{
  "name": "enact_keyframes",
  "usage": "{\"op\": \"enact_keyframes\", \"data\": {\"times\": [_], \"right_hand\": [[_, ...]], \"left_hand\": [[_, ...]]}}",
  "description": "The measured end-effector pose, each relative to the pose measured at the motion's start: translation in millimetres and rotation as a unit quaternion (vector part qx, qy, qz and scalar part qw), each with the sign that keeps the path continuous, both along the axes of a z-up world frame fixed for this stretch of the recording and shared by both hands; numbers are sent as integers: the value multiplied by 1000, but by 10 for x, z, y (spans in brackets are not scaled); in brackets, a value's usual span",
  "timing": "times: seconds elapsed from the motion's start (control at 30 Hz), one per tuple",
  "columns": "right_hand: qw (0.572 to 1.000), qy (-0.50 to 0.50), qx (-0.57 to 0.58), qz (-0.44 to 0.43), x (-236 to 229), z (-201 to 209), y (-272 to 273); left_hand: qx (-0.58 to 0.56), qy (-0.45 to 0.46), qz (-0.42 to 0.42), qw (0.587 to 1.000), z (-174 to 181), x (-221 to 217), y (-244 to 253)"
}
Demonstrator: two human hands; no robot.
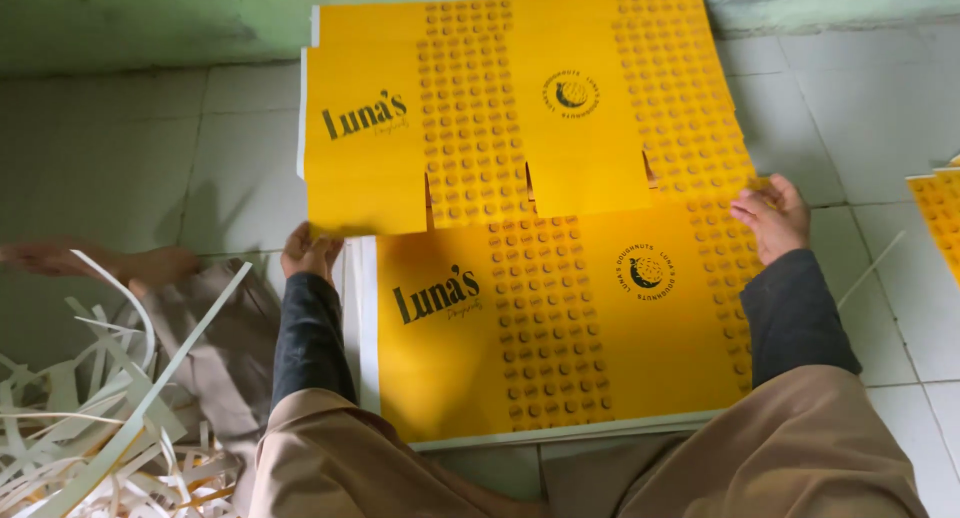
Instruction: Peeling adhesive strips from cardboard box templates
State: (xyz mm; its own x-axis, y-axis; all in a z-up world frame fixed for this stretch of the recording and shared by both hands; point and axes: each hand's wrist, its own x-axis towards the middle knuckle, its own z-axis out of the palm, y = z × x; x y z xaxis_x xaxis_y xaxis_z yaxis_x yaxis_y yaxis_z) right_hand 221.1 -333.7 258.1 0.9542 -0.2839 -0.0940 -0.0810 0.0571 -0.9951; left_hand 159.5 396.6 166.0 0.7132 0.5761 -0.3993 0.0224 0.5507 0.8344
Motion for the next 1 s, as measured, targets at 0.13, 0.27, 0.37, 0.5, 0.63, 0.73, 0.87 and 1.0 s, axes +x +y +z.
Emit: {"op": "enact_keyframes", "data": {"times": [0.13, 0.27, 0.37, 0.5, 0.63, 0.73, 0.87, 1.0], "right_hand": [[962, 54, -264, -33, 166, 156, 293], [887, -22, -458, -49, 655, -78, 134], [900, -44, -431, -42, 1033, -421, -137], [946, 114, -304, 0, 819, 205, 332], [910, 166, -375, 52, 609, 561, 586], [901, 184, -389, 61, 593, 620, 604], [896, 218, -383, 46, 570, 713, 730], [900, 119, -420, 26, 794, 217, 402]], "left_hand": [[227, -57, 21, 972, -169, 389, 102], [589, 26, 2, 808, -105, 743, 235], [570, 98, -48, 814, -216, 895, 281], [470, 87, -73, 875, 103, 748, 26], [442, 69, -82, 890, 95, 691, 14], [484, 61, -124, 864, 227, 660, -17], [520, 61, -135, 841, 37, 708, 124], [555, 52, -137, 819, -40, 748, 144]]}}
